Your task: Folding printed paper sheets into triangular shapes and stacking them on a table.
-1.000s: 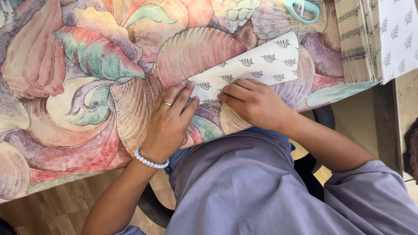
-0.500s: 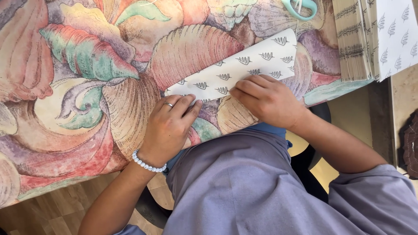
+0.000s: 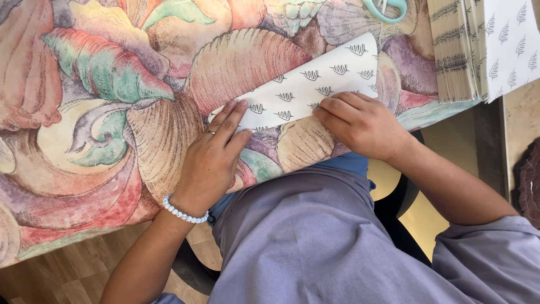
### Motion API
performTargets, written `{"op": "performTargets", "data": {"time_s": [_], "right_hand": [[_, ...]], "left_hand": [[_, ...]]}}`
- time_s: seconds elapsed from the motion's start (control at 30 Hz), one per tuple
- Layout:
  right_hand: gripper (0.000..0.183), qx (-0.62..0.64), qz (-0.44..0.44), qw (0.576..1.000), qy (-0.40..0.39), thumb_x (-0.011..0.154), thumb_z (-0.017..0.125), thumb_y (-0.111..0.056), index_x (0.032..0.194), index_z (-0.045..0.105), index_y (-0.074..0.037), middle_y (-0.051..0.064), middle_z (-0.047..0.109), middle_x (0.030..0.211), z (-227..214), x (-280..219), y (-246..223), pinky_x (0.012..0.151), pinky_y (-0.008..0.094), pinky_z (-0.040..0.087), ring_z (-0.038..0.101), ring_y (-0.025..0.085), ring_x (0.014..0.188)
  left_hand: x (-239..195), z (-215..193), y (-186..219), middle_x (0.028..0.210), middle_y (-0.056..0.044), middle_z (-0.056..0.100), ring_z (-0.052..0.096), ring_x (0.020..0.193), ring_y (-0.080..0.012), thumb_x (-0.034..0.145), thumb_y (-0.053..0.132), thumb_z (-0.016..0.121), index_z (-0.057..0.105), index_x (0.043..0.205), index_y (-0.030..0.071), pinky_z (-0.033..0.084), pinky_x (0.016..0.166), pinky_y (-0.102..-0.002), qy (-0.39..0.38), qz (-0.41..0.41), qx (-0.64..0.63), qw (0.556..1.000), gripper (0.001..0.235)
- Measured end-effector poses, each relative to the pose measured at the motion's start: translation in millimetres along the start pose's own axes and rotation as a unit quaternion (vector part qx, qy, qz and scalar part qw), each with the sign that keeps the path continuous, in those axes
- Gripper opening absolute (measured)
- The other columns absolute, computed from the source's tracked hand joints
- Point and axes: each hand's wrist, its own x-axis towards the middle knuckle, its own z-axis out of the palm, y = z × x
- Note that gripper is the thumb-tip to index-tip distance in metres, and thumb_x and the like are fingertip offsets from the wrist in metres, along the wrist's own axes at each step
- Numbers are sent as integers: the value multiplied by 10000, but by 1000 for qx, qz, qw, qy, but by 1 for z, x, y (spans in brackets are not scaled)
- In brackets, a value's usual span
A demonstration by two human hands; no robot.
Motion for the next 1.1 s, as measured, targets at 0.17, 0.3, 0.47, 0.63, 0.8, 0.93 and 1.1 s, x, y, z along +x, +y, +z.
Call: {"op": "performTargets", "data": {"time_s": [0.17, 0.3, 0.47, 0.63, 0.8, 0.93, 1.1], "right_hand": [[199, -10, -3, 1000, -6, 1072, 574, -38, 918, 700, -27, 95, 630, 906, -3, 2, -1, 783, 329, 580, 683, 251, 841], [182, -18, -8, 1000, -21, 1079, 580, -72, 945, 701, -45, 89, 624, 920, -3, -1, 1, 794, 316, 576, 679, 244, 853], [161, 4, 7, 999, -39, 1073, 598, -109, 975, 713, -51, 80, 620, 908, -3, 4, 1, 774, 318, 572, 676, 241, 836], [265, 30, 35, 997, -55, 1074, 620, -231, 1213, 707, -23, 110, 608, 800, -1, 54, -16, 717, 376, 578, 681, 293, 742], [412, -13, 92, 992, -90, 1074, 567, -477, 1272, 742, -160, 55, 651, 647, 27, 72, -25, 649, 392, 572, 715, 270, 639], [380, 4, 126, 985, -118, 1079, 585, -470, 1255, 784, -198, 67, 698, 629, 7, 71, -5, 637, 391, 578, 730, 294, 625], [407, -167, 167, 959, -159, 1214, 516, -527, 1338, 816, -282, -150, 298, 466, 3, 21, 51, 445, 204, 143, 231, 24, 409]], "left_hand": [[6, -6, 3, 1495, -209, 550, 539, 1374, -388, 1000, 22, 542, 640, 1095, 32, 531, 969, -461, 0, -7, 12, 1000, 137], [-1, 4, -4, 1552, -171, 501, 495, 1420, -366, 1004, 50, 492, 613, 1119, 84, 493, 1034, -451, -20, -12, 25, 999, 170], [0, 6, -2, 1572, -177, 476, 489, 1417, -372, 982, 44, 511, 597, 1119, 88, 465, 1061, -466, -25, -14, 58, 998, 168], [6, 5, 4, 1552, -185, 486, 517, 1386, -355, 966, 30, 516, 561, 1116, 93, 455, 1060, -476, -33, -21, 93, 995, 169], [5, 6, 5, 1542, -184, 485, 535, 1349, -350, 974, 53, 467, 549, 1160, 120, 448, 1028, -452, -23, -17, 113, 993, 215], [0, 9, 1, 1544, -194, 479, 539, 1338, -371, 968, 33, 475, 554, 1153, 115, 455, 1015, -461, -16, -19, 95, 995, 218], [-2, 2, 2, 1649, -183, 318, 457, 1440, -408, 888, -46, 549, 572, 1310, 169, 474, 1055, -519, -66, -34, 47, 996, 474]]}}
